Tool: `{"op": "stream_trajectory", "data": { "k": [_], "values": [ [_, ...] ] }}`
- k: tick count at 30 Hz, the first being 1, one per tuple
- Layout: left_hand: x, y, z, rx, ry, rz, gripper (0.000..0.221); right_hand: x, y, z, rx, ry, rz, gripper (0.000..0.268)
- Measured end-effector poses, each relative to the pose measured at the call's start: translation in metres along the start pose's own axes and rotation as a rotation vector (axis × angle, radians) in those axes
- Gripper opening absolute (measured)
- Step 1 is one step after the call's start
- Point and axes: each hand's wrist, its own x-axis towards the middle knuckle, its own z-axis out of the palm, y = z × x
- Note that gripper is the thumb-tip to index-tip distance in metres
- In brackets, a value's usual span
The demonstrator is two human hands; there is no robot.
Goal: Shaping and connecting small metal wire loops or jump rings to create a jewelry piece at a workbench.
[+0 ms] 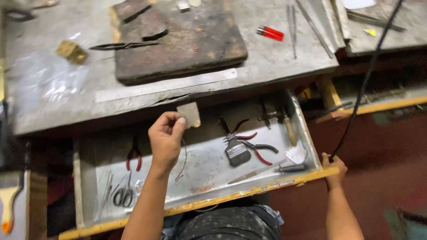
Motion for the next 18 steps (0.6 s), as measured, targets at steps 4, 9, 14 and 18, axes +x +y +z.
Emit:
{"op": "stream_trajectory", "data": {
  "k": [4,9,14,18],
  "values": [
    [0.0,0.005,0.004,-0.01,0.022,0.045,0.005,0.088,-0.033,0.041,0.043,-0.097,-0.031,0.064],
    [-0.002,0.007,0.008,0.004,0.063,0.038,0.003,0.161,-0.05,0.062,-0.27,-0.325,-0.104,0.117],
    [-0.001,0.032,-0.001,0.148,-0.062,-0.046,0.008,0.144,-0.058,0.006,-0.281,-0.376,-0.008,0.086],
    [0.007,0.062,-0.016,0.194,-0.158,-0.063,0.01,0.129,-0.049,-0.085,0.035,0.131,-0.287,0.028]
  ]
}}
